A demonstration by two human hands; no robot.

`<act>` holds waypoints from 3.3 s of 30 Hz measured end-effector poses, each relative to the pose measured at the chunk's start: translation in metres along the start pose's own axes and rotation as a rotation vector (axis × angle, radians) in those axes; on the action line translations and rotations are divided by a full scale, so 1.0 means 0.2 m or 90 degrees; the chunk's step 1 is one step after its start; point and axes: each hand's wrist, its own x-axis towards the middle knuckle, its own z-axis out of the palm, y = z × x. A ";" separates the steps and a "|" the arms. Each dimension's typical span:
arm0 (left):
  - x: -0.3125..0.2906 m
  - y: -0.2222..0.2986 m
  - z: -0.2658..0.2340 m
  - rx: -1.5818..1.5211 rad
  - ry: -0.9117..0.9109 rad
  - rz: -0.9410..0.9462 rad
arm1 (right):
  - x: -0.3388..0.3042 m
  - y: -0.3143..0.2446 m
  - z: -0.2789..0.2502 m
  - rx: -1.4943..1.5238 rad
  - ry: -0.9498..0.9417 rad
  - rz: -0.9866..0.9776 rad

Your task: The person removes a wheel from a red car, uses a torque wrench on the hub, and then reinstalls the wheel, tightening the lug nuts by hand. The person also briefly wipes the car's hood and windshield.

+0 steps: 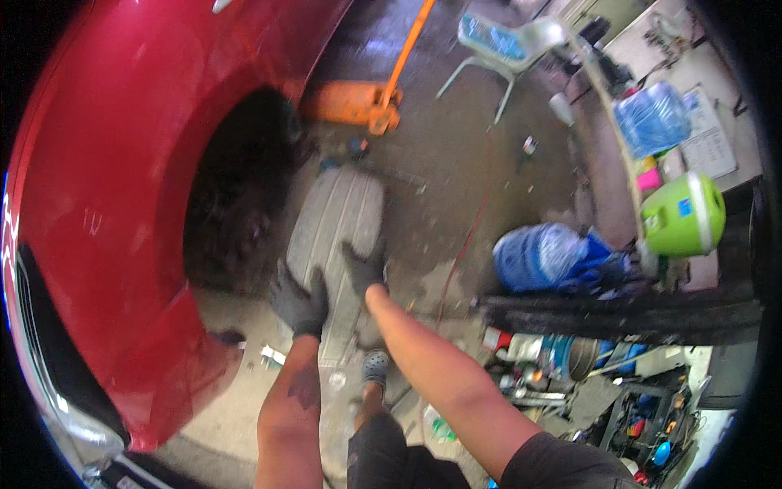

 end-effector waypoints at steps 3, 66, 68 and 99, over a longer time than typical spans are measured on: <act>0.18 0.01 0.04 0.038 0.030 -0.002 | 0.12 -0.09 0.14 -0.143 -0.017 0.055; 0.56 0.55 0.61 -1.668 1.015 -1.019 | 1.33 -0.63 1.28 -0.862 -1.130 -0.970; 0.56 0.42 0.66 -1.511 0.939 -0.976 | 1.25 -0.67 1.31 -0.747 -1.126 -1.055; -0.10 -0.48 1.52 -0.540 0.642 -0.968 | 1.09 -0.67 1.81 -0.838 -0.691 -1.471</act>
